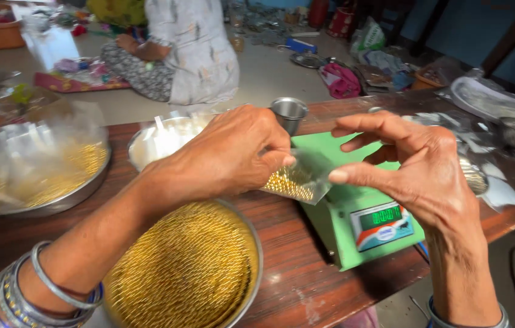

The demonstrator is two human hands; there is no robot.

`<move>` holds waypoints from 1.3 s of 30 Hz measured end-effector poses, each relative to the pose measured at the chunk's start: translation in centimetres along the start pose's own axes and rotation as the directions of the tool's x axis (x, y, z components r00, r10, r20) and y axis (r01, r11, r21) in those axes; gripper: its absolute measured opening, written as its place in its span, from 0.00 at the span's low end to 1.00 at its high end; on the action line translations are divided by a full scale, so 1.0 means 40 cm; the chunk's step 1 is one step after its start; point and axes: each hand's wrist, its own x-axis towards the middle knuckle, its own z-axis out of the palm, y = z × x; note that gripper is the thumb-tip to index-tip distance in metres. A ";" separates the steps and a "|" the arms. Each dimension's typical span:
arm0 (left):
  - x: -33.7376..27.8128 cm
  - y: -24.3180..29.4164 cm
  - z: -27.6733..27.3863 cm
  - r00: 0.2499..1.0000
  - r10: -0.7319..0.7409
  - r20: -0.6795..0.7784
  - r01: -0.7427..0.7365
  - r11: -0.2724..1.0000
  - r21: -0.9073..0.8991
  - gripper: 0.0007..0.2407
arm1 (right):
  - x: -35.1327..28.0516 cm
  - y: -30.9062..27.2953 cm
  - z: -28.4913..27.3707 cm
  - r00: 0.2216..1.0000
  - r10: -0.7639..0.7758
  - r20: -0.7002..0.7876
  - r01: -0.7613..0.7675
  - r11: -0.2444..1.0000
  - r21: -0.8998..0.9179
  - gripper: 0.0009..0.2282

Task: The person scoops gold-colored beads from a large metal bowl onto a digital weighing scale, adjusts the amount, then transfers the weighed beads into small clear plastic bags. The filled bags are set aside on the table as the person repeats the weighing and bagging cycle.

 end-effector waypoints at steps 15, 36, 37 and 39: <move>-0.207 -0.153 -0.205 0.839 0.115 -0.531 -0.216 0.967 -0.131 0.07 | 0.268 -0.120 0.280 0.979 -0.108 0.174 0.147 0.962 -0.231 0.08; 0.201 -0.569 0.207 0.982 -0.007 0.187 -0.088 0.862 0.500 0.06 | 0.424 0.232 0.337 0.940 -0.122 -0.317 -0.078 0.830 -0.552 0.08; 0.194 -0.554 0.181 0.981 -0.006 0.192 -0.093 0.860 0.501 0.06 | 0.427 0.239 0.352 0.939 -0.119 -0.322 -0.083 0.831 -0.550 0.08; 0.177 -0.523 0.132 0.888 -0.340 0.311 0.168 0.868 0.468 0.08 | 0.430 0.256 0.384 0.951 -0.100 -0.291 -0.062 0.865 -0.498 0.10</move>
